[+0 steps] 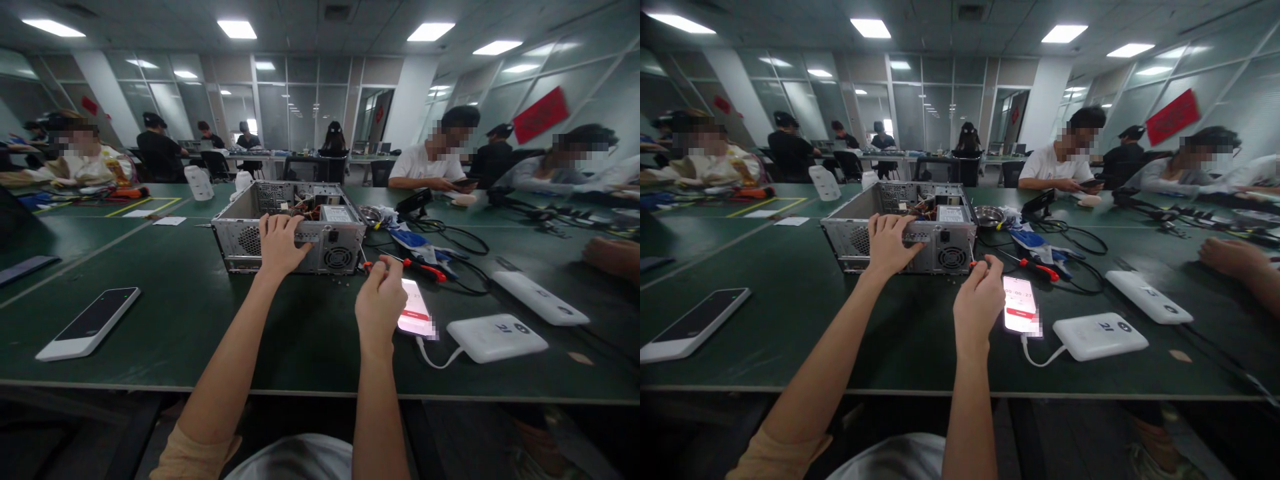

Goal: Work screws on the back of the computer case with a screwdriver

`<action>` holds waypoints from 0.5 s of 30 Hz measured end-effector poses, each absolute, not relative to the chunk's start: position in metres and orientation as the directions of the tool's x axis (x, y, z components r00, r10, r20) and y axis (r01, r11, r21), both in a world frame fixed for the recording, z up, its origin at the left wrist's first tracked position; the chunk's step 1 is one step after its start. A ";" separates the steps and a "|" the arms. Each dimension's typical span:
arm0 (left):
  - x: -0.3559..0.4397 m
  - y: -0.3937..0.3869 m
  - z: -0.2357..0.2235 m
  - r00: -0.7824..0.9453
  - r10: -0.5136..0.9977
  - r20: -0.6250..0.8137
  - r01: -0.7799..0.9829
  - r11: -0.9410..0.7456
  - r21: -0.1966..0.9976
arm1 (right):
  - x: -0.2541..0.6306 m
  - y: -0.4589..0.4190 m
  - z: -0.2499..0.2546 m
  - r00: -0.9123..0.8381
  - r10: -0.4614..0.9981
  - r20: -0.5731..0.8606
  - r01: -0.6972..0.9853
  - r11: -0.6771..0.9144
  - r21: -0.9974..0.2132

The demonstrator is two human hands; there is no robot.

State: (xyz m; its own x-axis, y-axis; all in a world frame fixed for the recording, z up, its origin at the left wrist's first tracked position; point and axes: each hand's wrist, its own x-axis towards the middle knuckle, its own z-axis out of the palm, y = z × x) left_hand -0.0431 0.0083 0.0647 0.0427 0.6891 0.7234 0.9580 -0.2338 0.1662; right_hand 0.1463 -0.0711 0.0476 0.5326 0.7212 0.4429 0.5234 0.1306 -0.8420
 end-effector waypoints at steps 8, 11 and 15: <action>-0.043 0.007 0.066 0.033 0.705 0.708 0.953 -0.235 0.189 | 0.150 -0.069 0.043 0.538 0.731 0.420 0.518 0.107 -0.849; -0.042 0.007 0.066 0.033 0.713 0.700 0.950 -0.241 0.200 | 0.148 -0.070 0.041 0.555 0.680 0.479 0.543 0.141 -0.828; -0.042 0.007 0.065 0.035 0.711 0.702 0.945 -0.252 0.208 | 0.149 -0.071 0.042 0.595 0.606 0.528 0.543 0.181 -0.820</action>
State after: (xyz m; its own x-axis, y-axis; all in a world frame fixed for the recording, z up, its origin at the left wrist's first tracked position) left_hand -0.0424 0.0073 0.0654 0.0351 0.7109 0.7025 0.9451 -0.2521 0.2079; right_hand 0.1494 -0.0714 0.0421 0.5946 0.6064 0.5281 0.5431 0.1814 -0.8198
